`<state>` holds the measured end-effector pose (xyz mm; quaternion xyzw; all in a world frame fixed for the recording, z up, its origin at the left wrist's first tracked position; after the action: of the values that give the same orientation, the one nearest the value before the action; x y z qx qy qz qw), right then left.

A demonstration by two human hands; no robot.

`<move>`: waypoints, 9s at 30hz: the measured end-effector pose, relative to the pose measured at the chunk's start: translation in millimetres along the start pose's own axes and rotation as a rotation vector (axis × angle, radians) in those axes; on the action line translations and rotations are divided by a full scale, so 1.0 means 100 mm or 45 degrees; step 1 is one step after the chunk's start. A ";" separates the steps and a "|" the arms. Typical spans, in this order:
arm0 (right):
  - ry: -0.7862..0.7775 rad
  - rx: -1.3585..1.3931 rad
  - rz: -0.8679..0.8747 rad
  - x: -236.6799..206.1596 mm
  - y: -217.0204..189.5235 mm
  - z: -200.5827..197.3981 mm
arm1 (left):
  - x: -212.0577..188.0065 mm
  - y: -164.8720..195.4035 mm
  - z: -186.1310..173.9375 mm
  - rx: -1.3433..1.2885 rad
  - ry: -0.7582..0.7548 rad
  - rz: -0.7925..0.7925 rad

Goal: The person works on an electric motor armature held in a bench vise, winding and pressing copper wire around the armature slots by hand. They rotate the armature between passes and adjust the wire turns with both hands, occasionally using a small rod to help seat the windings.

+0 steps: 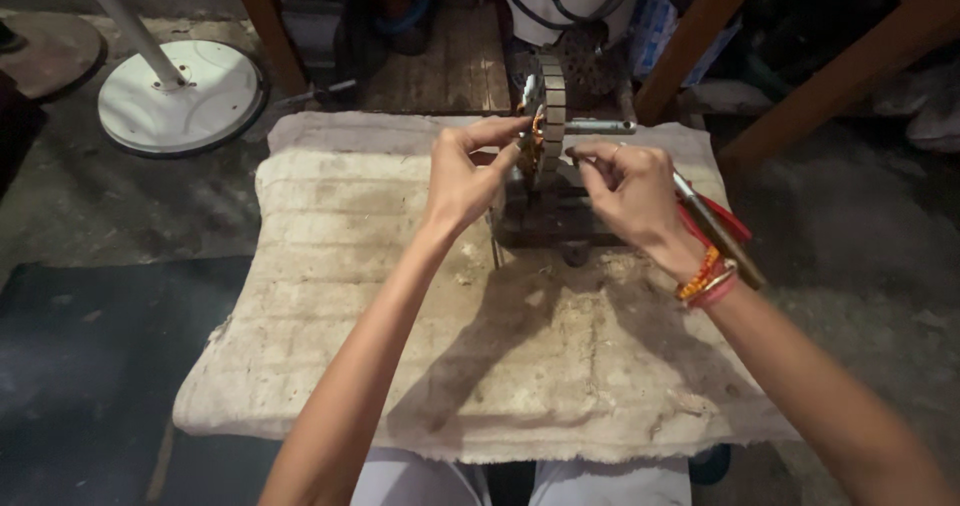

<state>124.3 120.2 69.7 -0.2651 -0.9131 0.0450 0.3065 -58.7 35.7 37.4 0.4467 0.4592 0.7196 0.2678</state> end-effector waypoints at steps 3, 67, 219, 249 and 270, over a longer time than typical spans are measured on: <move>-0.067 0.023 0.023 0.06 -0.18 -0.14 | -0.08 0.17 -0.02 0.157 0.020 0.223; -0.059 -0.029 0.042 0.06 0.13 0.08 | 0.11 -0.37 0.09 -0.809 0.114 -0.346; -0.579 0.003 -0.087 0.74 -0.77 0.00 | -0.25 -0.07 0.14 -0.002 0.414 0.200; -0.219 0.051 0.131 0.28 0.15 0.06 | 0.18 -0.27 -0.01 -0.568 0.139 -0.211; -0.292 0.159 0.289 0.19 -0.50 -0.35 | -0.32 0.45 0.19 0.261 0.170 0.461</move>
<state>109.4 84.4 119.8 -0.3401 -0.9017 0.1661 0.2091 -26.4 -0.9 68.6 0.4982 0.4591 0.7334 0.0564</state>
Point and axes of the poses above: each hand's wrist, its own x-axis towards the middle knuckle, its own z-axis out of the palm, y = z × x, the point moved 7 cm from there along x, towards the middle knuckle, and after that the axes turned 14 degrees about -x, right-handed, at the moved point
